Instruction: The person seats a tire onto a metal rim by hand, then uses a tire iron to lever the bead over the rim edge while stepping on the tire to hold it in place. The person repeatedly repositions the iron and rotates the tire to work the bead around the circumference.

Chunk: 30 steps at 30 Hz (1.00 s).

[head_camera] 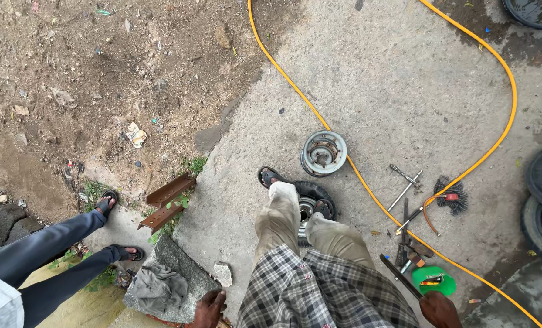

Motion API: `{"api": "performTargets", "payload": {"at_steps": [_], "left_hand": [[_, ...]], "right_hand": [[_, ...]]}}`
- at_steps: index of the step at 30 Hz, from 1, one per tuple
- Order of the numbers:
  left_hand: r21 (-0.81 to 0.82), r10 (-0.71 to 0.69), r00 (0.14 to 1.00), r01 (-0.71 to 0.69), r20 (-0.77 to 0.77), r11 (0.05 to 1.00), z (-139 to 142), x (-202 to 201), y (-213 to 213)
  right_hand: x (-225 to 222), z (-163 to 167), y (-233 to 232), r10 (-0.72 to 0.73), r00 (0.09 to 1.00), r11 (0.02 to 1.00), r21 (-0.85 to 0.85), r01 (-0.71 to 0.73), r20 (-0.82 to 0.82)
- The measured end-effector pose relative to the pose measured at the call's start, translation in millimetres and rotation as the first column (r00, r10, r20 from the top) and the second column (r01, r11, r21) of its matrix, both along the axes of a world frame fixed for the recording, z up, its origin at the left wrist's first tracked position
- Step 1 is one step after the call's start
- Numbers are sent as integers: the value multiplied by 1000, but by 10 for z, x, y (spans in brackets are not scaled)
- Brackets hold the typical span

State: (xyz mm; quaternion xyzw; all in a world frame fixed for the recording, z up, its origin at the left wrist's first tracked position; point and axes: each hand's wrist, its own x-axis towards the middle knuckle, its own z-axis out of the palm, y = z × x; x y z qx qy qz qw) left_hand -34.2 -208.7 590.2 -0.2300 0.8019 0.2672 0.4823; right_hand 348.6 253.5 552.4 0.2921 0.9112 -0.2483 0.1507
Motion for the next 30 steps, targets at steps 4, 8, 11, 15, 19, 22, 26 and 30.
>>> {"api": "performTargets", "payload": {"at_steps": [4,8,11,15,19,22,26,30], "left_hand": [[-83,-415,889,407,-194,910,-240,-35,250],[-12,-208,977,208,-48,978,-96,21,342],[9,-63,990,65,-126,998,89,10,395],[83,102,980,-89,-169,993,26,16,511],[119,77,994,-68,-73,991,-60,216,522],[80,108,994,-106,-16,991,26,376,401],[29,87,996,-88,28,996,1,283,331],[13,-51,998,52,-29,999,-261,27,478]], "right_hand": [[-325,-97,-89,132,985,990,-63,-126,113],[-513,99,-54,-35,985,996,-73,48,170],[-527,300,90,214,974,977,17,-213,-73],[-494,304,172,-292,923,936,-125,330,251],[-356,192,137,-149,973,988,-1,152,178],[-179,166,124,46,973,998,22,-52,225],[-152,75,93,121,982,992,-32,-118,144],[-410,-87,11,33,998,999,27,-35,51]]}}
